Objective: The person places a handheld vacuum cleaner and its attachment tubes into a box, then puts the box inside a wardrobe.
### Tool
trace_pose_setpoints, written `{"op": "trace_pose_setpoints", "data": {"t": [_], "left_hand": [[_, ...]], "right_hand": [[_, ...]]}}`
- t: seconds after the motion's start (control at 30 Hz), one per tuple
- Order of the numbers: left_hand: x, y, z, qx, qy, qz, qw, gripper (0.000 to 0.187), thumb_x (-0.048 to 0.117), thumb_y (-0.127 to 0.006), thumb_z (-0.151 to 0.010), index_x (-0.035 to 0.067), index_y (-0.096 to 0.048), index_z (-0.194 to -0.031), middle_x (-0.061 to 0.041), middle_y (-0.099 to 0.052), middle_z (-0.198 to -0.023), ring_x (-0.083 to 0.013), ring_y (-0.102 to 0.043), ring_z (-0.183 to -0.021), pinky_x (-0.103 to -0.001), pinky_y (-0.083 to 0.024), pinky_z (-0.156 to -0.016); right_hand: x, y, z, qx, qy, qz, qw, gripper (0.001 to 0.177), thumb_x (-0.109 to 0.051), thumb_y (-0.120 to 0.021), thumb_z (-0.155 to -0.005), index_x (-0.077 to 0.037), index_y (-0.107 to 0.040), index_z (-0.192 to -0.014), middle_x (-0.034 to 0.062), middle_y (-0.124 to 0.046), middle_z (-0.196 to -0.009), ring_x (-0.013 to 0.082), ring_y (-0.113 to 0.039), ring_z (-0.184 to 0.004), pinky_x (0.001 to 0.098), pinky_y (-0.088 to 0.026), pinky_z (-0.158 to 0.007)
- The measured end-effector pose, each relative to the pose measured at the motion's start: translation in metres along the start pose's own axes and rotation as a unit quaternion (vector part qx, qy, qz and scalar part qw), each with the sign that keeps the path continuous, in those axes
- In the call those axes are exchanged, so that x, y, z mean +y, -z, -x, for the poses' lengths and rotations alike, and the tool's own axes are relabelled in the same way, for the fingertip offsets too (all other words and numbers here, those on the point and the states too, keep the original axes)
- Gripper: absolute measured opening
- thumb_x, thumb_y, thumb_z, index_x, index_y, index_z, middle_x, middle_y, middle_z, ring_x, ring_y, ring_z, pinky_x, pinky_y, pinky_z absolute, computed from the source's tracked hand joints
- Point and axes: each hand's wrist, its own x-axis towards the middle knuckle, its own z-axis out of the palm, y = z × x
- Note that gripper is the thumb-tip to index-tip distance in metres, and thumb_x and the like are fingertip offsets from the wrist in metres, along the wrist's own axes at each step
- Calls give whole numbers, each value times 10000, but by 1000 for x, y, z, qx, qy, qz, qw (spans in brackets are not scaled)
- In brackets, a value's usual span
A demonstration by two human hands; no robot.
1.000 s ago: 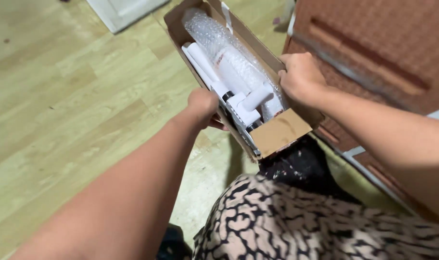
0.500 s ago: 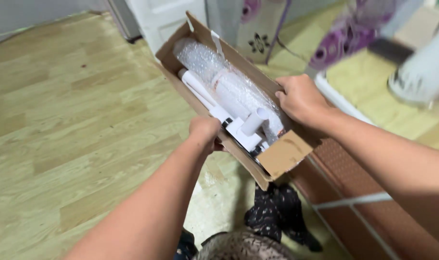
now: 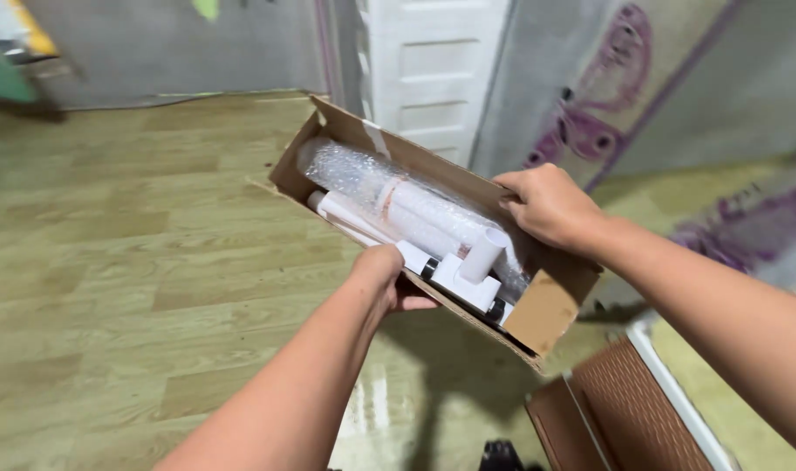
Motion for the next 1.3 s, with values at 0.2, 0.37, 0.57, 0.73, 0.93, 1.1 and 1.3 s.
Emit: {"op": "trace_pose_setpoints", "data": {"t": [0.2,0.37,0.57,0.73,0.93,1.1,1.3], "left_hand": [[60,17,-18,123,-28,59,990,405,67,-415,-911,-12,-599,-1263,-237,-758,-1047,-368,-773,-838,-568,-642,-579],[94,37,-18,171,-63,123,975,410,34,-421,-895,-43,-586,-1263,-258,-745,-1066,-386,-771,-860,-583,-645,-604],[119,86,-15,236,-91,180,951,410,38,-421,-895,-74,-583,-1255,-275,-734,-1065,-410,-761,-861,-607,-643,-636],[129,156,-2,281,-106,197,933,410,16,-409,-893,-87,-566,-1258,-286,-731,-1073,-423,-765,-867,-601,-651,-651],[151,263,14,326,-118,218,912,444,25,-397,-880,-63,-584,-1272,-280,-744,-1074,-442,-760,-874,-596,-640,-641],[180,362,41,367,-130,263,882,460,4,-395,-870,-18,-578,-1290,-260,-740,-1090,-447,-758,-890,-615,-633,-654],[219,479,79,410,-149,270,858,460,38,-410,-877,-2,-595,-1297,-228,-746,-1070,-404,-756,-863,-602,-632,-636]], "right_hand": [[1,-5,-87,-28,45,-11,999,370,-75,-615,-860,-98,-710,-1218,233,-720,-1026,416,-698,-926,457,-551,-843],[-11,-16,-160,-66,83,-15,994,375,-104,-623,-880,-120,-698,-1246,225,-735,-1012,399,-709,-913,453,-550,-852],[-53,-43,-238,-95,169,-14,981,348,-118,-629,-894,-137,-728,-1227,207,-740,-1040,388,-709,-912,460,-545,-851],[-118,-84,-291,-114,216,-14,970,356,-131,-650,-894,-142,-722,-1243,200,-746,-1057,380,-720,-931,444,-552,-879],[-222,-136,-359,-129,300,-21,945,369,-146,-676,-888,-102,-705,-1253,194,-739,-1102,369,-712,-980,438,-548,-891],[-332,-182,-422,-157,340,-36,927,395,-158,-680,-879,-107,-692,-1271,169,-753,-1116,339,-730,-1001,423,-558,-905],[-458,-224,-484,-159,391,-46,905,395,-145,-668,-888,-106,-688,-1280,182,-747,-1110,360,-719,-995,437,-547,-906]]}}
